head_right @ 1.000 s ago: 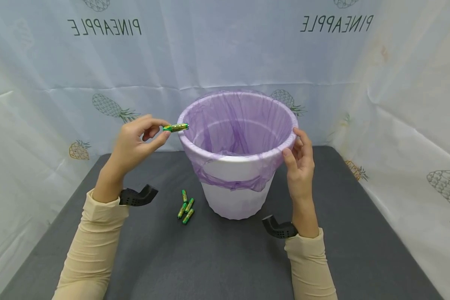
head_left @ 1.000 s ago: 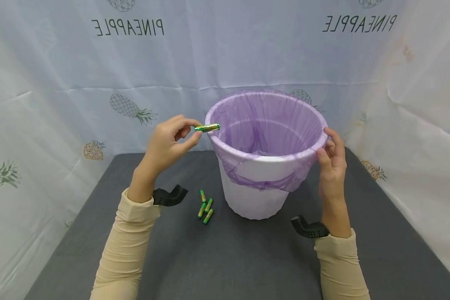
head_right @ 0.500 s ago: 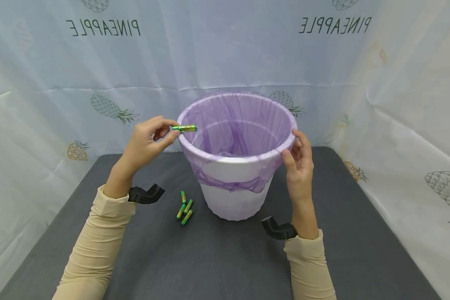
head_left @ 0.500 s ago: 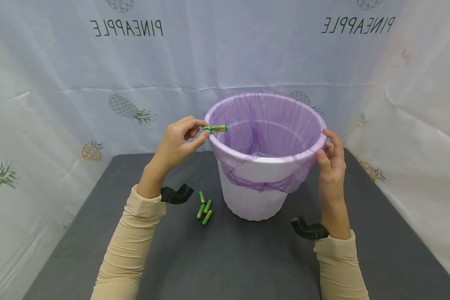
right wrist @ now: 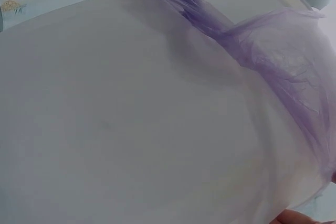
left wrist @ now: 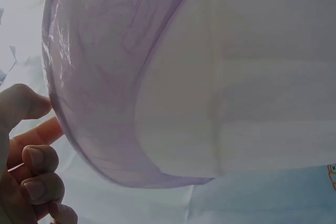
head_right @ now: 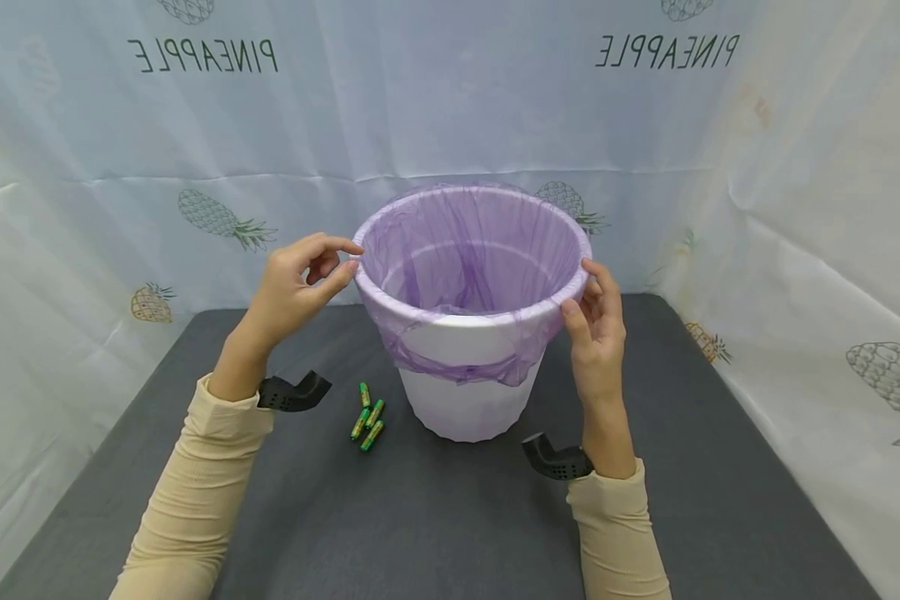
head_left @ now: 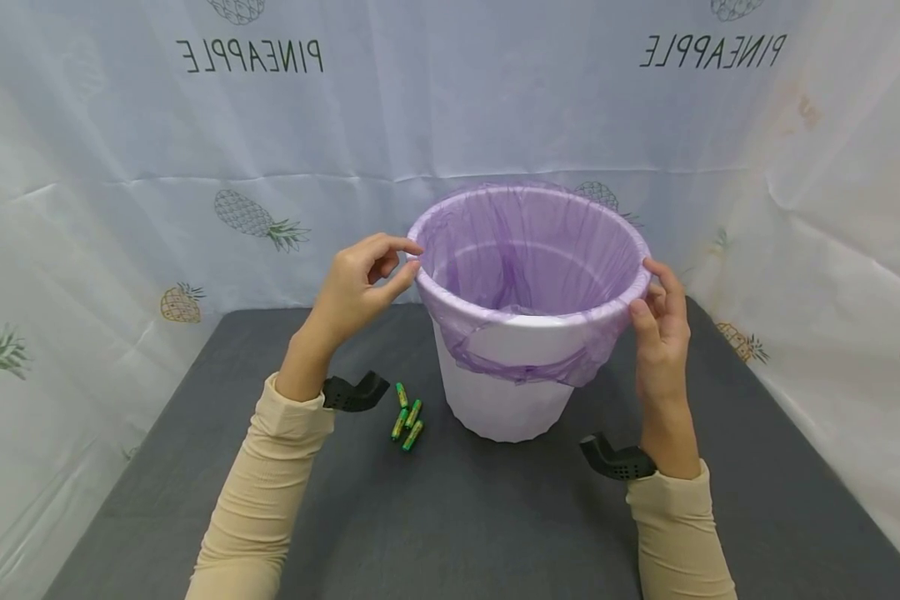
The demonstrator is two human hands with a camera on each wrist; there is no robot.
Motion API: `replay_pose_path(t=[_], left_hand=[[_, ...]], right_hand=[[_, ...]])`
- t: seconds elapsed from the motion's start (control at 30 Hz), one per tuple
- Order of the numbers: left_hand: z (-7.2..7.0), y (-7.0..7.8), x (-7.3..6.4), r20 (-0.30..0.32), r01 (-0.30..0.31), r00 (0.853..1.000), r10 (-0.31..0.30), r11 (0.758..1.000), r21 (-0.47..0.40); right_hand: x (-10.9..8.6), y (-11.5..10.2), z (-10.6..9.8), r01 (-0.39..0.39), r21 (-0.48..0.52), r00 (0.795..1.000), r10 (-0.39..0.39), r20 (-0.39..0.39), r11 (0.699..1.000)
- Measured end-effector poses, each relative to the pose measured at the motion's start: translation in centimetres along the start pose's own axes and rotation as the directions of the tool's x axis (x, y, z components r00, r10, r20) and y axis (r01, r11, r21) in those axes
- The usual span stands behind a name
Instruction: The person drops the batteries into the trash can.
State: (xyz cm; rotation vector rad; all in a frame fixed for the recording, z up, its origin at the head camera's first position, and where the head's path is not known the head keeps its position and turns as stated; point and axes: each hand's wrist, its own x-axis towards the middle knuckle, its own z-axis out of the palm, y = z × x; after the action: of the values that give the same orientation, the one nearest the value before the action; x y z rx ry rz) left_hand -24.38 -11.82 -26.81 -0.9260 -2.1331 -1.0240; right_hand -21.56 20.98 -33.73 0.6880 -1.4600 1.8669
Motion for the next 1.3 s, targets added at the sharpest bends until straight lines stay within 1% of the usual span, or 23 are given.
replay_pose_path(t=[0.17, 0.33, 0.43, 0.63, 0.77, 0.9, 1.0, 1.17, 1.3], left_hand=[[-0.3, 0.1, -0.7, -0.043, -0.012, 0.999, 0.01, 0.999, -0.03], [-0.7, -0.2, -2.2, -0.096, -0.033, 0.995, 0.03, 0.999, -0.032], [-0.9, -0.7, -3.5, -0.117, -0.016, 0.993, 0.011, 0.999, -0.043], [-0.9, -2.4, -6.1, -0.141, 0.043, 0.989, -0.052, 0.997, -0.067], [-0.8, -3.2, -7.3, -0.126, 0.087, 0.987, -0.097, 0.993, -0.084], [-0.7, -4.0, -8.2, -0.092, 0.151, 0.983, -0.159, 0.984, -0.093], [-0.4, -4.5, -8.8, -0.059, 0.197, 0.978, -0.202, 0.977, -0.086], [0.0, -5.3, -9.5, -0.007, 0.246, 0.969, -0.247, 0.966, -0.076], [0.3, -5.8, -10.1, 0.032, 0.293, 0.956, -0.292, 0.953, -0.081]], right_hand=[[0.2, 0.0, 0.2, -0.006, 0.071, 0.999, 0.004, 0.033, 0.997], [0.2, 0.1, 0.2, -0.015, 0.093, 0.998, 0.009, 0.056, 0.996], [0.2, 0.1, 0.2, -0.014, 0.09, 0.998, 0.009, 0.056, 0.996], [0.2, 0.0, 0.2, -0.011, 0.078, 0.999, 0.008, 0.043, 0.997], [0.2, 0.0, 0.2, -0.004, 0.079, 1.0, 0.002, 0.031, 0.997], [0.2, 0.1, 0.2, -0.004, 0.08, 1.0, 0.001, 0.028, 0.997], [0.2, 0.2, 0.1, -0.002, 0.076, 1.0, 0.0, 0.022, 0.997], [0.1, 0.2, 0.1, -0.003, 0.073, 1.0, 0.002, 0.012, 0.997], [0.1, 0.2, 0.1, -0.002, 0.067, 1.0, 0.001, 0.017, 0.998]])
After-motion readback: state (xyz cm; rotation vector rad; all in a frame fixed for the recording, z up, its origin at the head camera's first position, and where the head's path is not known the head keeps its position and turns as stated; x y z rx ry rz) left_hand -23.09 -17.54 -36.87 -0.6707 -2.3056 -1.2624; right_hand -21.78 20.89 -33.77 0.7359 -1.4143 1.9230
